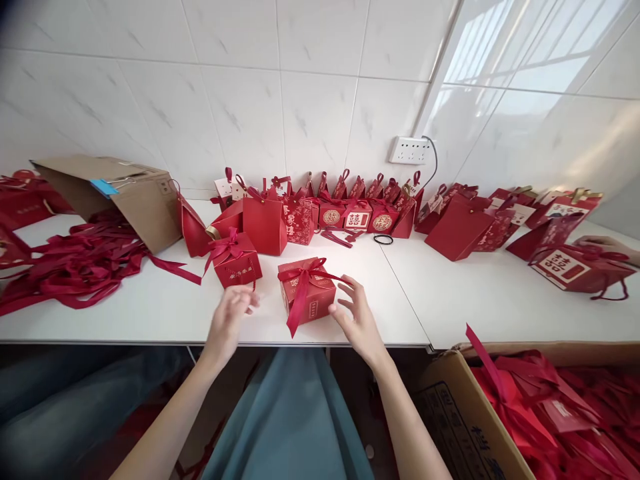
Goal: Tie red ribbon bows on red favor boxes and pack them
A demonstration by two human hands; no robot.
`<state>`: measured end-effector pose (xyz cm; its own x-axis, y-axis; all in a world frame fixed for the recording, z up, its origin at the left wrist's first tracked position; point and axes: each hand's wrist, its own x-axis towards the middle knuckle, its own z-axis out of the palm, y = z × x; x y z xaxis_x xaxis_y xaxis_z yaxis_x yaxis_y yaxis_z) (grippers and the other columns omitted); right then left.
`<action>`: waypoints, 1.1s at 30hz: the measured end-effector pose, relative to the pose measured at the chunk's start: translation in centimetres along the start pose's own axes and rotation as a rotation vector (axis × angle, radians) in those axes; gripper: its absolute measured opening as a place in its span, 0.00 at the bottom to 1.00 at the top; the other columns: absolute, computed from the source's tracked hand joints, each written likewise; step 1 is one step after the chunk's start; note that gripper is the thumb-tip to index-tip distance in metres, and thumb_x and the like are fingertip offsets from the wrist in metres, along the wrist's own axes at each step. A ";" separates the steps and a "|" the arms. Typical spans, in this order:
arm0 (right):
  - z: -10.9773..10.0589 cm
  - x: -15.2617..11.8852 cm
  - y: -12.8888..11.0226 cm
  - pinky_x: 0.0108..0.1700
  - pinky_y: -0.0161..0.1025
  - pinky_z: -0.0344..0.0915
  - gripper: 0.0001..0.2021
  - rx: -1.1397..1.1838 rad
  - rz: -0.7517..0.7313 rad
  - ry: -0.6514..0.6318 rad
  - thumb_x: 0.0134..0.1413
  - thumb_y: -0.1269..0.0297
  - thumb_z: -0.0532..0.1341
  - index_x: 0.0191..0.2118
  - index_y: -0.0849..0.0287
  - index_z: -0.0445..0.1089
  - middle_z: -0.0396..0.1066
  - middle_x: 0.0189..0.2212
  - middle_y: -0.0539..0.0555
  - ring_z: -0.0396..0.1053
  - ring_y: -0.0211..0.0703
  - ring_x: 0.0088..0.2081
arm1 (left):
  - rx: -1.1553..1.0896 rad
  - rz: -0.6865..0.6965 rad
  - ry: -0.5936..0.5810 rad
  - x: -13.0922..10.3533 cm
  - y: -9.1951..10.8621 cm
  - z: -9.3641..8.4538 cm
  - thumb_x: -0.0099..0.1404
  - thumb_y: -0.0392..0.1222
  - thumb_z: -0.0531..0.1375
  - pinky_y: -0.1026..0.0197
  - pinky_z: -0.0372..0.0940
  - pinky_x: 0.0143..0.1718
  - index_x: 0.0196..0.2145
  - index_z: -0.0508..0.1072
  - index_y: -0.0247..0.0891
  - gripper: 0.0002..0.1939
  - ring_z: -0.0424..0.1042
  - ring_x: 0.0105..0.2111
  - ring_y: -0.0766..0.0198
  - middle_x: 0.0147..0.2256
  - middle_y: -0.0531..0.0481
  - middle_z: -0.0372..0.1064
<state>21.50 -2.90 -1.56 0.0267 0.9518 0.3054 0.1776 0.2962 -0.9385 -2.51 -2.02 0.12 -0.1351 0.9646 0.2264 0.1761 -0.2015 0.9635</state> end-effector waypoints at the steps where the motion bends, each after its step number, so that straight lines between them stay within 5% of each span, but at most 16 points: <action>1: -0.1 0.4 0.3 0.54 0.52 0.62 0.31 0.052 -0.008 -0.072 0.51 0.49 0.61 0.58 0.47 0.50 0.48 0.62 0.59 0.54 0.52 0.60 | 0.034 -0.026 -0.050 0.2 0.3 0.7 0.58 0.54 0.55 0.58 0.63 0.39 0.39 0.63 0.38 0.18 0.69 0.39 0.60 0.38 0.47 0.68; 6: -1.9 3.8 1.4 0.58 0.56 0.56 0.48 0.026 -0.069 -0.305 0.40 0.53 0.70 0.63 0.42 0.41 0.36 0.66 0.58 0.44 0.54 0.64 | 0.063 -0.078 -0.149 1.8 1.5 3.7 0.54 0.56 0.59 0.49 0.56 0.54 0.52 0.54 0.39 0.33 0.55 0.58 0.52 0.58 0.38 0.52; 8: -2.2 5.1 1.2 0.60 0.56 0.52 0.52 -0.045 -0.094 -0.388 0.36 0.56 0.71 0.64 0.42 0.38 0.32 0.66 0.57 0.40 0.55 0.65 | 0.051 -0.083 -0.172 2.6 2.0 4.4 0.55 0.54 0.59 0.49 0.54 0.56 0.53 0.54 0.39 0.32 0.54 0.59 0.51 0.58 0.38 0.52; 11: -1.5 6.1 0.6 0.61 0.54 0.52 0.55 -0.081 -0.102 -0.477 0.37 0.58 0.71 0.65 0.47 0.35 0.41 0.64 0.60 0.45 0.54 0.64 | 0.031 -0.073 -0.249 3.3 2.5 4.8 0.57 0.49 0.58 0.52 0.57 0.54 0.51 0.57 0.39 0.26 0.61 0.55 0.53 0.54 0.41 0.60; 14: -0.2 5.3 0.2 0.60 0.53 0.53 0.54 -0.156 -0.145 -0.436 0.37 0.58 0.71 0.65 0.51 0.36 0.50 0.60 0.60 0.52 0.54 0.61 | -0.013 -0.058 -0.288 3.1 2.4 4.6 0.57 0.45 0.57 0.55 0.61 0.51 0.50 0.59 0.40 0.23 0.63 0.53 0.56 0.50 0.45 0.64; 18: 1.0 2.7 0.0 0.60 0.54 0.54 0.54 -0.264 -0.298 -0.275 0.36 0.57 0.71 0.65 0.50 0.37 0.48 0.58 0.60 0.50 0.54 0.61 | -0.114 -0.027 -0.315 2.0 1.7 3.8 0.59 0.48 0.55 0.57 0.62 0.51 0.51 0.60 0.41 0.22 0.63 0.53 0.57 0.51 0.46 0.64; 24: 1.2 -0.3 -0.7 0.58 0.55 0.59 0.52 -0.375 -0.444 -0.155 0.44 0.60 0.68 0.66 0.47 0.30 0.42 0.59 0.62 0.46 0.55 0.62 | -0.088 -0.010 -0.114 0.0 2.3 3.2 0.61 0.50 0.57 0.60 0.65 0.44 0.37 0.66 0.38 0.12 0.67 0.47 0.58 0.45 0.47 0.66; 29: 1.5 -1.5 -2.5 0.59 0.56 0.57 0.51 -0.437 -0.549 -0.068 0.49 0.62 0.66 0.66 0.48 0.26 0.41 0.59 0.64 0.43 0.55 0.63 | 0.049 0.286 0.054 -2.4 4.6 3.0 0.62 0.41 0.57 0.65 0.65 0.36 0.30 0.64 0.39 0.05 0.67 0.34 0.67 0.31 0.52 0.64; 33: 2.0 -2.2 -3.7 0.59 0.58 0.56 0.47 -0.428 -0.637 0.024 0.52 0.64 0.63 0.66 0.47 0.27 0.43 0.60 0.63 0.45 0.54 0.63 | 0.185 0.797 0.058 -4.7 6.4 3.3 0.60 0.30 0.59 0.61 0.66 0.36 0.34 0.66 0.39 0.07 0.66 0.30 0.67 0.29 0.53 0.66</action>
<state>18.85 -5.95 0.88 -0.1877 0.6042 0.7744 0.5309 0.7258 -0.4375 2.44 -7.33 4.77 0.0494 0.5322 0.8452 0.3983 -0.7865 0.4720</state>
